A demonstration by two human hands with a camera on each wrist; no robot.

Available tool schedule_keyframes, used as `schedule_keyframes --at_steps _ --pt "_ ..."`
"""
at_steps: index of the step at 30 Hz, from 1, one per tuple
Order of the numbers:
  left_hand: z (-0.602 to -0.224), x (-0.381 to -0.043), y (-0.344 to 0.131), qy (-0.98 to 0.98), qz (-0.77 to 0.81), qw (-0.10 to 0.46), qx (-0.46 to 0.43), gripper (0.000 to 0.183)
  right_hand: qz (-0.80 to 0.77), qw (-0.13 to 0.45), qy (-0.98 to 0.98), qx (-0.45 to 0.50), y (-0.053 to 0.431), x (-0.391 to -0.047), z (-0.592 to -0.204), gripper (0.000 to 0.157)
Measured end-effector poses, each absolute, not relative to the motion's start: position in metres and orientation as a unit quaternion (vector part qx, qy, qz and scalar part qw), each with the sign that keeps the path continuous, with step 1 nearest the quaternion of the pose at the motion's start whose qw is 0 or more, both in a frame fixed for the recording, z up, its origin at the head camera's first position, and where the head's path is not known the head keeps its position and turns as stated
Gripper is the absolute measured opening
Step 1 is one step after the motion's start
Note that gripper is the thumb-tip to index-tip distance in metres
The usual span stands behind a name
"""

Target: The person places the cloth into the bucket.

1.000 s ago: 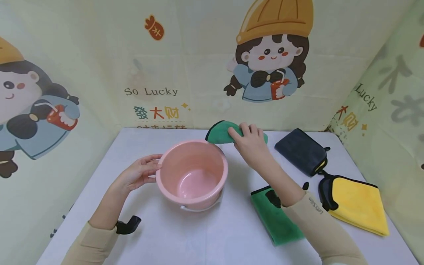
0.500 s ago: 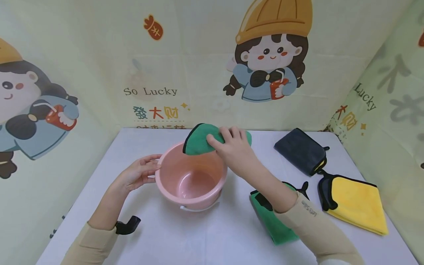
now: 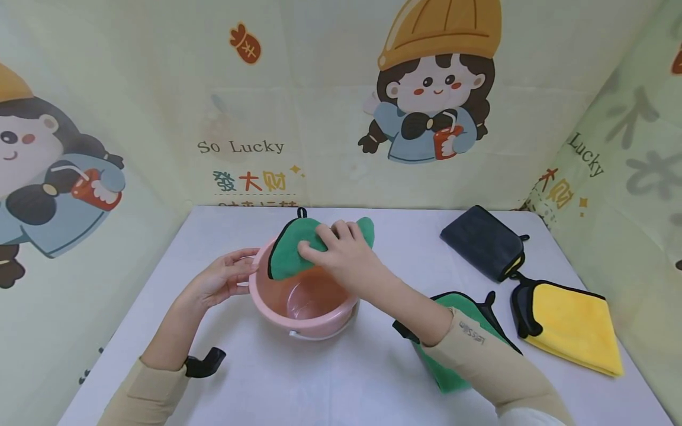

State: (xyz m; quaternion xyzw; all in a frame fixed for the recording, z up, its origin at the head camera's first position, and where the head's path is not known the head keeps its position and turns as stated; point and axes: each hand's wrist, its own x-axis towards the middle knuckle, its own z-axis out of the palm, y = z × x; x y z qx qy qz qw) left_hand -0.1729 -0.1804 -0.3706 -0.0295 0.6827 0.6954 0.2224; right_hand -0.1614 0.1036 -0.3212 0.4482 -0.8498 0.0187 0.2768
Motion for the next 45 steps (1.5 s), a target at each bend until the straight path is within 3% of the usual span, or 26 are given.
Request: schedule_keyframes --at_steps 13,29,45 --pt "-0.371 -0.174 -0.182 0.677 0.699 0.229 -0.019 0.059 0.001 0.207 -0.856 0.473 0.085 -0.161 -0.337 0.055" --pt "-0.371 -0.174 -0.181 0.677 0.699 0.229 -0.02 0.058 -0.026 0.156 -0.859 0.487 0.069 -0.168 -0.351 0.035" --pt "-0.371 -0.173 -0.181 0.674 0.703 0.225 -0.028 0.057 -0.061 0.043 -0.874 0.481 0.062 -0.178 -0.358 0.042"
